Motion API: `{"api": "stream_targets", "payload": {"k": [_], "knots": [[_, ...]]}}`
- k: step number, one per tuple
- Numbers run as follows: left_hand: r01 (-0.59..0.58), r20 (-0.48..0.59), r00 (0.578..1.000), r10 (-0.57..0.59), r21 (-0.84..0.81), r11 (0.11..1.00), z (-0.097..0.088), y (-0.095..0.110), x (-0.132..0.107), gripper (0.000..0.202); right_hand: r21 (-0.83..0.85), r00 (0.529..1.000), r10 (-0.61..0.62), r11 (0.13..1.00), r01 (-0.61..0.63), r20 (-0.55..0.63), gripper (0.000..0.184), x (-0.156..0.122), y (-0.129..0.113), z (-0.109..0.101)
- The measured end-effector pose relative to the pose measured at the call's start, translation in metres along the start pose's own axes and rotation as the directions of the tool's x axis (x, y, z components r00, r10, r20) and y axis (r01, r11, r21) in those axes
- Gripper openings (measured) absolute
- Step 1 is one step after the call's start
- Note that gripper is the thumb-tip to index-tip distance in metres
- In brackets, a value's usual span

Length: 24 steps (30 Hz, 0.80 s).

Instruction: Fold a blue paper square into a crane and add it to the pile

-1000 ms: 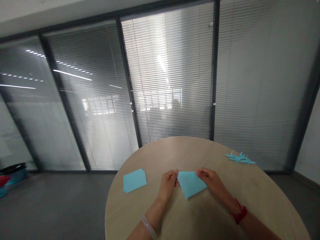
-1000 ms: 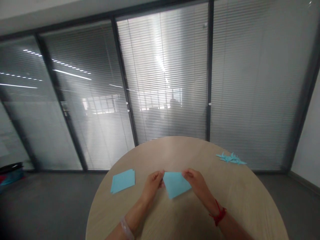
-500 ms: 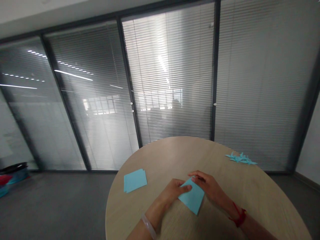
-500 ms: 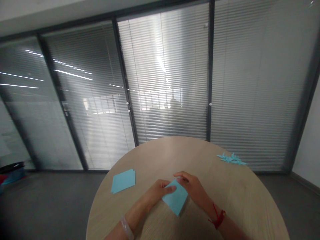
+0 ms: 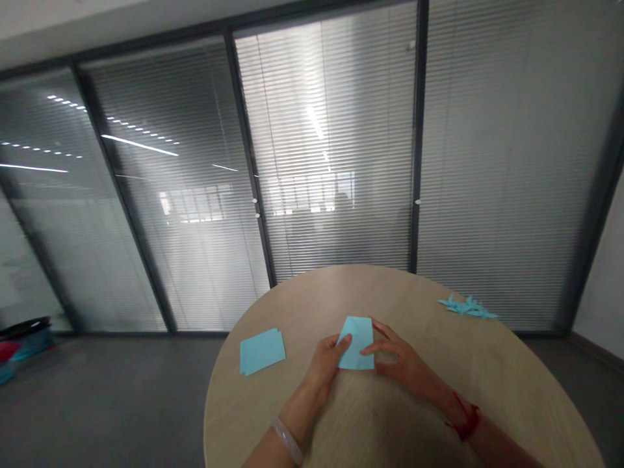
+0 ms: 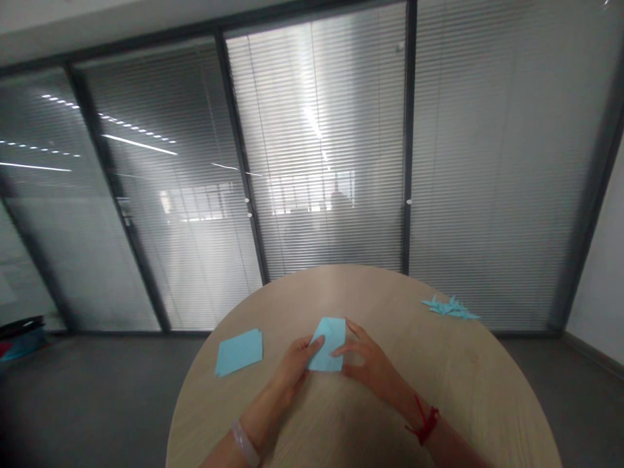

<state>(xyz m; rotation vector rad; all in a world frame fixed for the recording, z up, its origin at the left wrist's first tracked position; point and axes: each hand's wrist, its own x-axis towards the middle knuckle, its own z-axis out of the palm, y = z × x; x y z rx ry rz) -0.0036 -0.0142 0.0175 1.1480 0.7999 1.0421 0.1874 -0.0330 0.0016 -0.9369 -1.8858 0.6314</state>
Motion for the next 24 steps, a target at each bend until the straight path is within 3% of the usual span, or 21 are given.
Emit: {"api": "stream_targets", "payload": {"k": [7, 15, 24], "knots": [[-0.027, 0.059, 0.998, 0.025, 0.034, 0.999, 0.003, -0.002, -0.001, 0.05, 0.126, 0.997, 0.079, 0.989, -0.079, 0.004, 0.031, 0.008, 0.0, -0.001], [0.014, 0.169, 0.985, -0.018, 0.024, 1.0, 0.007, -0.001, -0.005, 0.046, 0.243, 0.941, 0.334, 0.919, -0.311, -0.057, 0.031, 0.009, 0.006, 0.004], [0.025, 0.227, 0.973, -0.035, 0.043, 0.999, 0.007, -0.005, -0.006, 0.046, 0.213, 0.927, 0.349, 0.924, -0.317, -0.137, 0.025, 0.009, 0.01, 0.005]]}}
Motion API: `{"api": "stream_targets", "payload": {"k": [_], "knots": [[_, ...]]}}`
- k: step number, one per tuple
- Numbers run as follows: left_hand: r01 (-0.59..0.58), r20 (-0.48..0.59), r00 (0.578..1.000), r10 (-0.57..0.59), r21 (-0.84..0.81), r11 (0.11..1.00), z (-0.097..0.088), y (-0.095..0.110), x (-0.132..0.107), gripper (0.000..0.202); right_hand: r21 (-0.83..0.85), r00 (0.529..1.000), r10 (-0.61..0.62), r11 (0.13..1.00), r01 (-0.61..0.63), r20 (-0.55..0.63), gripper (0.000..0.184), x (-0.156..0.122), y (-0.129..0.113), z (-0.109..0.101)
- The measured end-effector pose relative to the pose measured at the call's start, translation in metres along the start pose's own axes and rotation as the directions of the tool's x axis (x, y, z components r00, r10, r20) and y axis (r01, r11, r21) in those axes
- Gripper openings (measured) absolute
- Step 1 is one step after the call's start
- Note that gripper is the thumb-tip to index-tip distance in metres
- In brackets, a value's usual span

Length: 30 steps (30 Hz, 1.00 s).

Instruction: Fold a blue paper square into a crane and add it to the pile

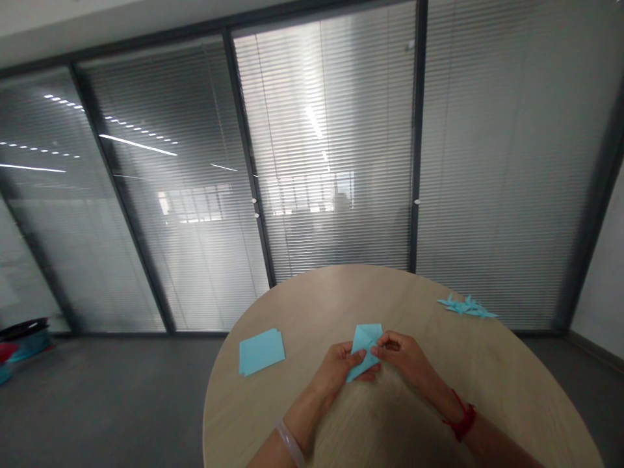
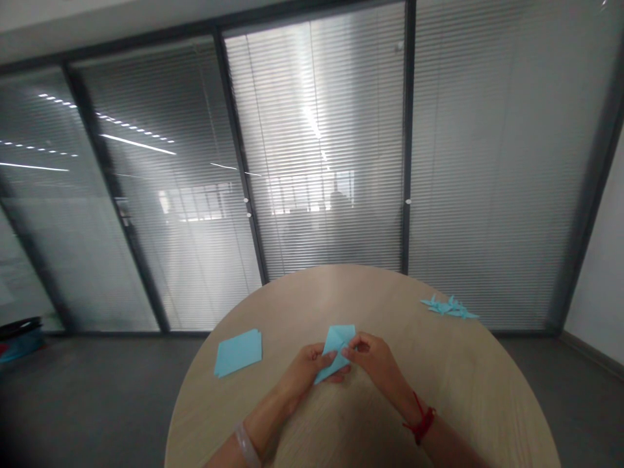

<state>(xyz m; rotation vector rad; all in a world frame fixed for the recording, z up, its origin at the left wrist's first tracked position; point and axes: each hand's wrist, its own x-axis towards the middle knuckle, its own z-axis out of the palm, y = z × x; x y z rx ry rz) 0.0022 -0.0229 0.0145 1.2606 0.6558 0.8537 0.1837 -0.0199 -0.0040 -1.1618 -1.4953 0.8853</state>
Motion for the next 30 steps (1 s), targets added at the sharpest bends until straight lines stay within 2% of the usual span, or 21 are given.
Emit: {"api": "stream_targets", "payload": {"k": [9, 12, 18, 26, 30], "knots": [[0.046, -0.027, 0.999, -0.044, 0.057, 0.997, 0.002, -0.005, 0.003, 0.052, -0.076, 0.999, -0.011, 0.997, 0.007, -0.044, 0.022, 0.0, 0.001, -0.001], [0.041, -0.023, 0.999, -0.038, 0.109, 0.993, 0.002, -0.005, 0.003, 0.049, -0.065, 0.999, -0.016, 0.998, 0.013, -0.042, 0.021, -0.002, 0.0, 0.0], [0.054, -0.038, 0.998, -0.051, 0.095, 0.994, 0.0, -0.008, 0.004, 0.051, -0.051, 0.999, -0.033, 0.998, 0.031, -0.032, 0.02, -0.004, -0.002, 0.0], [0.071, -0.06, 0.996, -0.066, 0.094, 0.993, 0.001, -0.01, 0.004, 0.051, 0.04, 0.998, -0.064, 0.997, 0.064, -0.009, 0.021, -0.001, 0.006, 0.001], [0.055, -0.062, 0.997, -0.049, 0.11, 0.992, 0.002, -0.008, 0.004, 0.051, 0.118, 0.998, -0.056, 0.991, 0.055, 0.005, 0.035, -0.002, 0.007, 0.003]]}}
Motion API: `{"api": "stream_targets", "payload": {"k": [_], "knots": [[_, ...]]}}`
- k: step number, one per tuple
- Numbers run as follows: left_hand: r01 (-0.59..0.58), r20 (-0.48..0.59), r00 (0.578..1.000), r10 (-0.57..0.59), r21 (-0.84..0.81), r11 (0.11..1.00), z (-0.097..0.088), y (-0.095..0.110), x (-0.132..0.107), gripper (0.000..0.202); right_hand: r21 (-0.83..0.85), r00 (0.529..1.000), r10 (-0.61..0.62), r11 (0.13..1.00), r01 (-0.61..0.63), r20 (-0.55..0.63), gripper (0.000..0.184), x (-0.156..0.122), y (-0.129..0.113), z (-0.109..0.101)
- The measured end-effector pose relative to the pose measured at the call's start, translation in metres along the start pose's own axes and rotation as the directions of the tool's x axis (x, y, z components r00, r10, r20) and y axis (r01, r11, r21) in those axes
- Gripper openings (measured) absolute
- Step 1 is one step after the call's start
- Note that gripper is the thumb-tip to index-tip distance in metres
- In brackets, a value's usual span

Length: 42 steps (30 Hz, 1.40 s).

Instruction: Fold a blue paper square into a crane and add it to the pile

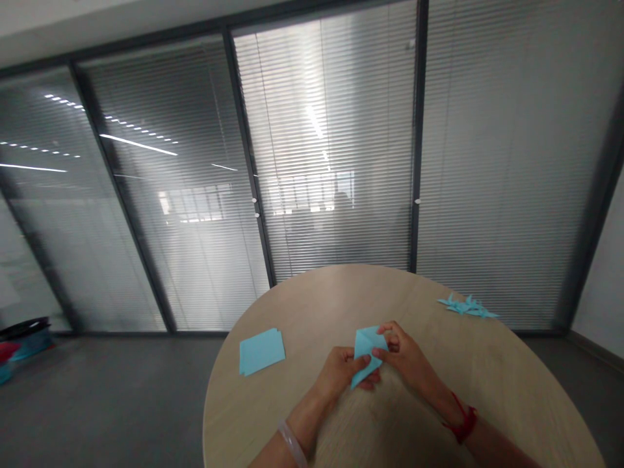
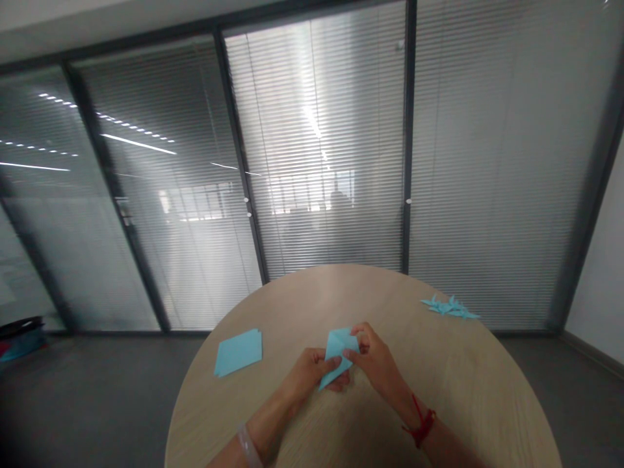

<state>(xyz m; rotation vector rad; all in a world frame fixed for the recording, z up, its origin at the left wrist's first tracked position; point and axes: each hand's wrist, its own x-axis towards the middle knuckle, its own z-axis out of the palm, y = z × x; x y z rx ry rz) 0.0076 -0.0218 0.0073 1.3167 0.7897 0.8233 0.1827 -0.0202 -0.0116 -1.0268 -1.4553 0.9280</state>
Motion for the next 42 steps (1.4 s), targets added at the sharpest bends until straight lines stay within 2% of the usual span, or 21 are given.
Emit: {"api": "stream_targets", "payload": {"k": [4, 7, 12, 16, 20, 27, 36, 42], "knots": [[-0.002, 0.008, 1.0, 0.002, 0.009, 1.0, 0.0, 0.0, 0.0, 0.052, 0.075, 0.999, -0.001, 0.997, -0.002, 0.038, 0.061, -0.002, -0.004, 0.002], [0.002, 0.044, 0.999, -0.002, 0.015, 1.0, 0.001, -0.002, 0.001, 0.053, 0.06, 0.999, 0.001, 0.998, -0.004, 0.051, 0.07, -0.003, -0.005, 0.003], [0.006, 0.067, 0.998, -0.009, 0.032, 0.999, 0.0, -0.005, 0.002, 0.049, 0.02, 0.999, -0.018, 1.0, 0.017, 0.03, 0.056, -0.002, -0.004, 0.002], [0.041, 0.067, 0.997, -0.043, 0.032, 0.999, -0.002, -0.006, 0.002, 0.042, 0.023, 0.999, -0.017, 1.0, 0.018, -0.042, 0.048, -0.001, -0.006, -0.001], [0.06, 0.038, 0.997, -0.061, 0.024, 0.998, -0.002, -0.001, 0.001, 0.041, 0.065, 0.987, 0.001, 0.998, 0.009, -0.159, 0.052, 0.0, -0.013, -0.005], [0.018, 0.005, 1.0, -0.018, -0.016, 1.0, -0.003, 0.002, 0.001, 0.047, 0.082, 0.947, -0.002, 0.996, 0.03, -0.32, 0.058, 0.0, -0.02, -0.007], [-0.067, -0.088, 0.994, 0.07, 0.037, 0.997, -0.005, 0.003, 0.002, 0.05, 0.021, 0.922, -0.062, 0.997, 0.076, -0.383, 0.057, 0.0, -0.02, -0.01], [-0.062, -0.108, 0.992, 0.063, 0.016, 0.998, -0.003, 0.005, 0.0, 0.05, 0.018, 0.917, -0.08, 0.995, 0.095, -0.392, 0.058, -0.002, -0.025, -0.008]]}}
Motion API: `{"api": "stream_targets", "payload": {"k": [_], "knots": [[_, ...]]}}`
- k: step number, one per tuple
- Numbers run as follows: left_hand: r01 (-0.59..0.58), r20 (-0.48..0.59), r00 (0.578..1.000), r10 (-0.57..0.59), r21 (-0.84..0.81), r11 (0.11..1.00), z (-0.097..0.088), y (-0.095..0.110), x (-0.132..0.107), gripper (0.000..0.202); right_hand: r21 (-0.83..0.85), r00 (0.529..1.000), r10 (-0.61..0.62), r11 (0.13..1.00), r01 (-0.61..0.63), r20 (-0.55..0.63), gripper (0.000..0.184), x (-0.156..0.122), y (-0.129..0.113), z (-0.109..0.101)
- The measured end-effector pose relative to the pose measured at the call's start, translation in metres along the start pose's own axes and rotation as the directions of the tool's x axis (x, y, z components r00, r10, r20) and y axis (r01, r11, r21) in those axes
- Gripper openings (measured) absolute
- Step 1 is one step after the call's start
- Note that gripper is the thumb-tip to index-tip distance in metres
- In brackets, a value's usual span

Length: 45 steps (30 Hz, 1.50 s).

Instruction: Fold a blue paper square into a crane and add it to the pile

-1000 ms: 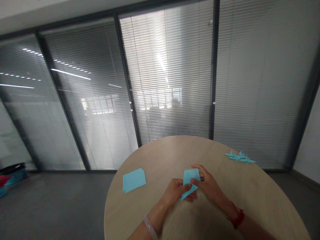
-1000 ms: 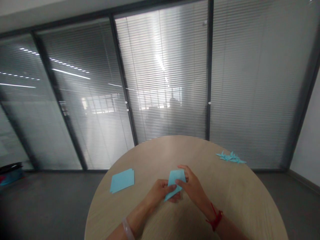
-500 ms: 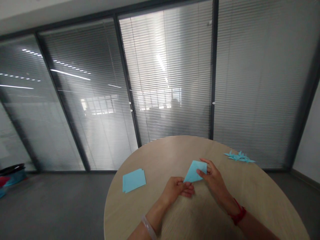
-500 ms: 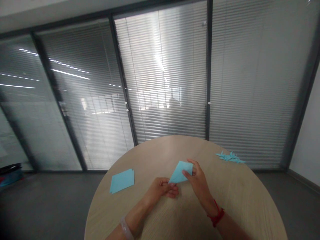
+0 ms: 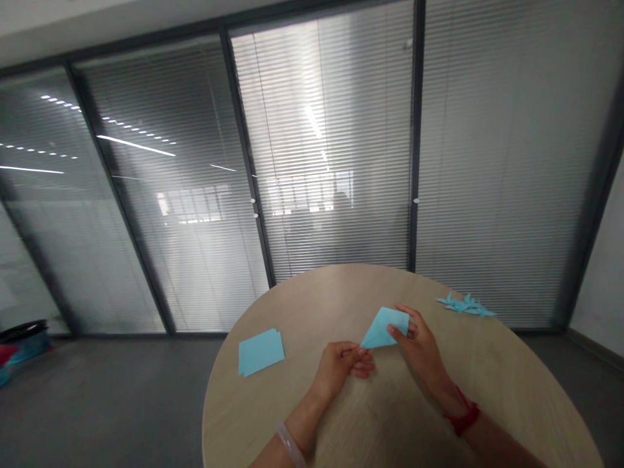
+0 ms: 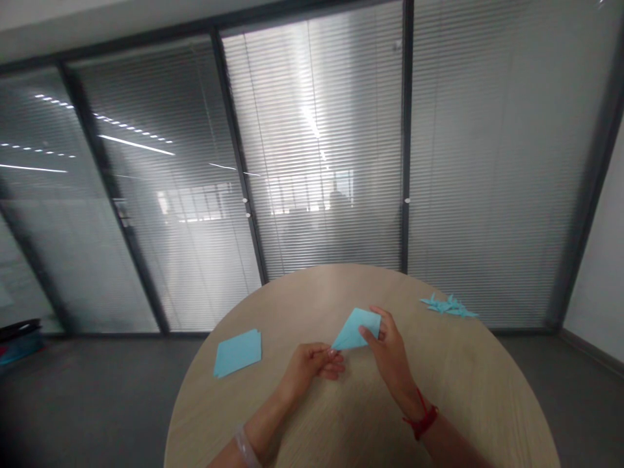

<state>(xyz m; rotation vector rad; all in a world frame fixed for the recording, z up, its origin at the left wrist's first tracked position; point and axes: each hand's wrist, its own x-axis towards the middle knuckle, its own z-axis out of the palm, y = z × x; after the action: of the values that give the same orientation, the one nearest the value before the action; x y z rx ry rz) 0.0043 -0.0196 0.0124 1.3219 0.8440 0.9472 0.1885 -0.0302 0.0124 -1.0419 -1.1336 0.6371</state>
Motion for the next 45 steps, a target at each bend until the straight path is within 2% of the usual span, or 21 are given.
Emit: {"api": "stream_targets", "payload": {"k": [12, 21, 25, 35, 41, 45], "knots": [[0.026, -0.006, 1.0, -0.026, -0.037, 0.999, 0.009, 0.007, -0.007, 0.048, 0.015, 1.0, -0.005, 1.0, 0.005, -0.02, 0.055, 0.002, 0.006, -0.002], [0.099, 0.053, 0.994, -0.098, -0.002, 0.995, 0.009, -0.003, 0.0, 0.045, -0.041, 0.989, -0.03, 0.998, 0.036, 0.146, 0.054, -0.007, 0.002, 0.004], [0.108, 0.071, 0.992, -0.108, 0.002, 0.994, 0.009, -0.006, 0.0, 0.047, -0.058, 0.984, -0.023, 0.998, 0.034, 0.175, 0.055, -0.008, 0.004, 0.006], [0.074, 0.036, 0.997, -0.074, -0.014, 0.997, 0.014, 0.0, -0.006, 0.046, -0.043, 0.983, -0.021, 0.999, 0.029, 0.185, 0.055, -0.008, 0.002, 0.004], [0.104, 0.097, 0.99, -0.104, 0.005, 0.995, 0.014, -0.001, -0.006, 0.048, -0.055, 0.971, 0.008, 0.998, 0.005, 0.239, 0.056, -0.007, 0.001, 0.004], [0.114, 0.112, 0.987, -0.113, -0.005, 0.993, 0.015, -0.002, -0.005, 0.047, -0.059, 0.946, 0.011, 0.998, 0.008, 0.323, 0.057, -0.01, 0.002, 0.008]]}}
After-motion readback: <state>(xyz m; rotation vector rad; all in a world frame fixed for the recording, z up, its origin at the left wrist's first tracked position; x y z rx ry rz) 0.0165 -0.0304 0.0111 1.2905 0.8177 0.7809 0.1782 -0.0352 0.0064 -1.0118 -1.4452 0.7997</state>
